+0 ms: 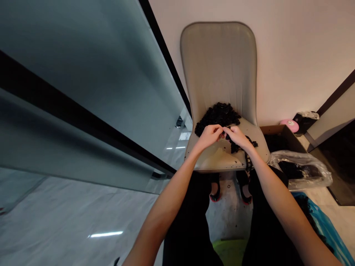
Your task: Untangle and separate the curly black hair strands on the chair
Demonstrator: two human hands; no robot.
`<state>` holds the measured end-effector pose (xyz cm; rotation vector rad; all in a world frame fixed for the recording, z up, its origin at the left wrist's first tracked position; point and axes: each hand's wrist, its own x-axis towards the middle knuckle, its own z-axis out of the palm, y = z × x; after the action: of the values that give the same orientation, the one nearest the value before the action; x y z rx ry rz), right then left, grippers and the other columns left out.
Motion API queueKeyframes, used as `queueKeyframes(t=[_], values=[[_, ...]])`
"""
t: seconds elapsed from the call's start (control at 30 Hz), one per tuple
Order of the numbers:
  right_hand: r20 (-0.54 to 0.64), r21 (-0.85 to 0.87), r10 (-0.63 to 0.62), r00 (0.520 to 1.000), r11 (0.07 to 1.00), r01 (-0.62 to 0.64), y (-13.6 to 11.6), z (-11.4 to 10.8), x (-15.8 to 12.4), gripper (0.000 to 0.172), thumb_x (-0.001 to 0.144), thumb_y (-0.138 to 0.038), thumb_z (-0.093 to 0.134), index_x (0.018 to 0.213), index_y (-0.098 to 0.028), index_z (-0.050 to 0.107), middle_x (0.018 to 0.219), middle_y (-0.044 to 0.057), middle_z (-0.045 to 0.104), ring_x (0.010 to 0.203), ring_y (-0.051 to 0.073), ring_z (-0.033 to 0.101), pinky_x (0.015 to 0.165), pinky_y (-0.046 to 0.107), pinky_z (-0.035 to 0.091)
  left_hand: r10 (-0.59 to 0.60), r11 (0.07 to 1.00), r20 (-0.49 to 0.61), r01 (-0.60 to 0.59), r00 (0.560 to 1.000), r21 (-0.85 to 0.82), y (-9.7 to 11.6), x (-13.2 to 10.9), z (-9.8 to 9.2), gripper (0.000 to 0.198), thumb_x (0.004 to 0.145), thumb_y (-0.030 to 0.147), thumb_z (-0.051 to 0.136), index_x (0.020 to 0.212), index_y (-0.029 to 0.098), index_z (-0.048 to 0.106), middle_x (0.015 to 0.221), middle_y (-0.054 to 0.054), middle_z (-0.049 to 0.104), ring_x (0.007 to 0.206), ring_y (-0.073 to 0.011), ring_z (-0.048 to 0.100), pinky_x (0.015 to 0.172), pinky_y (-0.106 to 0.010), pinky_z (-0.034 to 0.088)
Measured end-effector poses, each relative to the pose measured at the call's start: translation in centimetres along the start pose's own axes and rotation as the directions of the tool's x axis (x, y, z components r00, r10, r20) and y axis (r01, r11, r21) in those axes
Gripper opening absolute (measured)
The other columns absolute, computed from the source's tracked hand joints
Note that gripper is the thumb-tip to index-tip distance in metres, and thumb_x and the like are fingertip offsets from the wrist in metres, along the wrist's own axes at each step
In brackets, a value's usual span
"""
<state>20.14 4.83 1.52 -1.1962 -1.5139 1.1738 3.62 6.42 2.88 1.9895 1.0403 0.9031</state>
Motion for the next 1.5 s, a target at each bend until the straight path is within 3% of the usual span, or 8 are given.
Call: queueKeyframes(t=[0.3, 0.43, 0.53, 0.8, 1.03, 1.23, 1.33, 1.5], values=[[-0.005, -0.244, -0.085, 0.996, 0.966, 0.081, 0.6, 0.1, 0.1, 0.058, 0.099, -0.058, 0.048, 0.061, -0.016, 0.064, 0.054, 0.001, 0.06, 0.053, 0.012, 0.055, 0.061, 0.026, 0.042, 0.08, 0.996, 0.123, -0.083, 0.989, 0.02, -0.5, -1.1, -1.5, 0.026, 0.091, 0.038, 0.057, 0.081, 0.017, 0.069, 0.073, -0.001, 0.069, 0.062, -0.012, 0.057, 0.061, -0.025, 0.043], [-0.071, -0.123, -0.083, 0.994, 0.99, 0.074, 0.7, 0.4, 0.3, 0.058, 0.099, -0.058, 0.045, 0.062, -0.018, 0.062, 0.051, -0.001, 0.056, 0.049, 0.013, 0.053, 0.058, 0.026, 0.041, 0.028, 0.986, -0.085, -0.041, 0.996, -0.161, -1.3, -0.7, -1.3, 0.018, 0.089, 0.032, 0.058, 0.085, 0.017, 0.067, 0.074, -0.002, 0.07, 0.055, -0.0102, 0.053, 0.056, -0.024, 0.042], [-0.122, -0.057, -0.116, 0.986, 0.992, 0.109, 0.7, 1.1, 0.6, 0.059, 0.098, -0.062, 0.045, 0.061, -0.019, 0.06, 0.05, -0.001, 0.054, 0.048, 0.013, 0.052, 0.057, 0.026, 0.041, -0.017, 0.973, -0.293, -0.051, 0.956, -0.225, -1.6, -0.3, -0.6, 0.013, 0.087, 0.026, 0.058, 0.092, 0.018, 0.067, 0.07, 0.0, 0.068, 0.053, -0.0102, 0.052, 0.052, -0.023, 0.041], [-0.176, 0.014, -0.031, 0.984, 0.999, 0.034, 0.2, 2.7, 0.4, 0.071, 0.094, -0.079, 0.032, 0.067, -0.019, 0.059, 0.054, 0.0, 0.053, 0.046, 0.012, 0.048, 0.052, 0.027, 0.039, 0.16, 0.979, -0.385, -0.196, 0.909, -0.056, -1.6, -0.9, 0.4, 0.018, 0.09, 0.024, 0.06, 0.102, 0.019, 0.072, 0.09, -0.003, 0.066, 0.069, -0.012, 0.058, 0.061, -0.025, 0.046], [-0.182, -0.131, -0.133, 0.974, 0.985, 0.11, 0.5, 2.7, 0.6, 0.068, 0.093, -0.076, 0.039, 0.057, -0.02, 0.053, 0.056, 0.001, 0.054, 0.059, 0.014, 0.051, 0.062, 0.026, 0.039, 0.196, 0.977, -0.21, -0.172, 0.958, 0.13, 1.1, -2.2, -0.2, 0.015, 0.092, 0.026, 0.059, 0.091, 0.019, 0.072, 0.095, -0.004, 0.063, 0.073, -0.0129, 0.054, 0.068, -0.027, 0.045], [-0.201, -0.188, -0.163, 0.966, 0.974, 0.126, -0.3, 2.4, 0.1, 0.071, 0.096, -0.074, 0.034, 0.053, -0.02, 0.051, 0.051, 0.002, 0.052, 0.056, 0.014, 0.05, 0.061, 0.028, 0.037, 0.219, 0.971, -0.317, -0.173, 0.923, 0.168, 2.5, -2.5, 0.7, 0.012, 0.09, 0.023, 0.058, 0.094, 0.019, 0.069, 0.087, -0.002, 0.061, 0.072, -0.0131, 0.053, 0.069, -0.027, 0.043], [-0.197, -0.209, -0.168, 0.966, 0.97, 0.127, -0.5, 2.1, -0.2, 0.075, 0.095, -0.077, 0.031, 0.05, -0.021, 0.05, 0.049, 0.002, 0.052, 0.056, 0.015, 0.051, 0.061, 0.028, 0.037, 0.216, 0.976, -0.319, -0.191, 0.923, 0.106, 2.1, -2.2, 1.1, 0.01, 0.088, 0.024, 0.059, 0.093, 0.018, 0.066, 0.082, -0.001, 0.06, 0.07, -0.0129, 0.053, 0.067, -0.027, 0.043], [-0.04, -0.362, -0.222, 0.974, 0.912, 0.193, -0.4, 1.0, -0.5, 0.076, 0.102, -0.066, 0.03, 0.048, -0.019, 0.055, 0.048, 0.004, 0.056, 0.057, 0.015, 0.055, 0.071, 0.029, 0.039, 0.113, 0.991, -0.13, -0.121, 0.985, -0.054, 0.7, -1.7, 0.2, 0.024, 0.083, 0.036, 0.072, 0.095, 0.019, 0.059, 0.076, 0.002, 0.062, 0.069, -0.0132, 0.057, 0.065, -0.025, 0.043]])
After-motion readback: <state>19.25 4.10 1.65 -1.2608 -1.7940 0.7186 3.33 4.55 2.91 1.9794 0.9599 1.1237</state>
